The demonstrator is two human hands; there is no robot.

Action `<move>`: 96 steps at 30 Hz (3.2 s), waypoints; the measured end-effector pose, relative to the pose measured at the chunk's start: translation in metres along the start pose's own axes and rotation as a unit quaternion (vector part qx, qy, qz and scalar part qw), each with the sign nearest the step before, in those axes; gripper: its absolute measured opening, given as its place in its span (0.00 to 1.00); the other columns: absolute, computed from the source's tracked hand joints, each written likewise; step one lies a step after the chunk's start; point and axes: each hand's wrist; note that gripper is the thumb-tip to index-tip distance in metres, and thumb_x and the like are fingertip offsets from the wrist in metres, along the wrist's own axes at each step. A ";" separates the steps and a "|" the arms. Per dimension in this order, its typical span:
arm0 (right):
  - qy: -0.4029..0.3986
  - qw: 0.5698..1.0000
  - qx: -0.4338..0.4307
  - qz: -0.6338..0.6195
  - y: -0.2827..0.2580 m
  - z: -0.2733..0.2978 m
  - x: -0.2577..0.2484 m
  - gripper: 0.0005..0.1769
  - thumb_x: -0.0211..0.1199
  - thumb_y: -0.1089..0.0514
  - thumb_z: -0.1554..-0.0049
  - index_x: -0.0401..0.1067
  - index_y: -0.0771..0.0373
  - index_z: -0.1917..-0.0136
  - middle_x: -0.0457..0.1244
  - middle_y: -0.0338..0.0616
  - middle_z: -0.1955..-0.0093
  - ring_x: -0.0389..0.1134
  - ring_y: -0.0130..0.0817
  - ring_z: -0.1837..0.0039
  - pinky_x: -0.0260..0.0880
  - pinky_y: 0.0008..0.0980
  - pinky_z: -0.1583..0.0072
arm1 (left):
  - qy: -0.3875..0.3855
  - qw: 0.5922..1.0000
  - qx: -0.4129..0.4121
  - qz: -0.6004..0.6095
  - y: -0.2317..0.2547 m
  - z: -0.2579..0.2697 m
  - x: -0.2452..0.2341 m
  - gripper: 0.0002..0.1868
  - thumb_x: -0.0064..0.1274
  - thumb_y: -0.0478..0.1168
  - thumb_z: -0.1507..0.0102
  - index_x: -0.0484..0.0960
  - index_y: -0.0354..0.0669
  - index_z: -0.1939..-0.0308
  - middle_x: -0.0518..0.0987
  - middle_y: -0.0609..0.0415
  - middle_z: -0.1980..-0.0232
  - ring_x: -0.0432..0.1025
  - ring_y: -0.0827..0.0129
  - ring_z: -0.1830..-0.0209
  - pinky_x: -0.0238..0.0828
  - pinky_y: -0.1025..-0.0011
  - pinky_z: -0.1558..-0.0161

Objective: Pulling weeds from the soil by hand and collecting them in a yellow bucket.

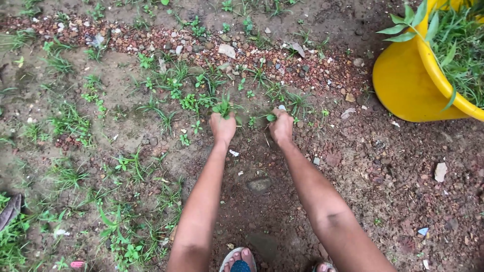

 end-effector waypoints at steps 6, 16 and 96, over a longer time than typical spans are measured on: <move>0.068 0.988 0.038 -0.136 0.058 -0.038 0.036 0.10 0.69 0.61 0.44 0.79 0.59 0.48 0.72 0.53 0.52 0.73 0.41 0.45 0.72 0.44 0.40 | 0.037 0.996 -0.042 0.076 -0.028 0.005 -0.052 0.12 0.63 0.48 0.41 0.86 0.47 0.59 0.87 0.57 0.63 0.81 0.63 0.50 0.73 0.57 0.40; -0.019 0.999 -0.032 0.027 -0.006 0.013 -0.014 0.22 0.77 0.57 0.51 0.77 0.47 0.43 0.68 0.42 0.44 0.70 0.47 0.36 0.70 0.44 0.32 | -0.105 0.992 -0.001 -0.071 0.029 0.075 -0.042 0.16 0.64 0.40 0.40 0.87 0.37 0.51 0.85 0.42 0.52 0.79 0.50 0.44 0.76 0.55 0.40; -0.059 0.975 0.066 -0.203 -0.006 0.037 0.034 0.12 0.73 0.47 0.44 0.81 0.53 0.49 0.72 0.39 0.54 0.72 0.33 0.49 0.70 0.40 0.44 | -0.015 0.986 0.011 0.164 -0.040 0.005 -0.041 0.21 0.64 0.46 0.38 0.84 0.51 0.40 0.84 0.51 0.42 0.74 0.62 0.37 0.69 0.51 0.36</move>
Point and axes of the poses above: each hand's wrist, its own z-axis away from the middle knuckle, its own x-axis out of the palm, y = z × x
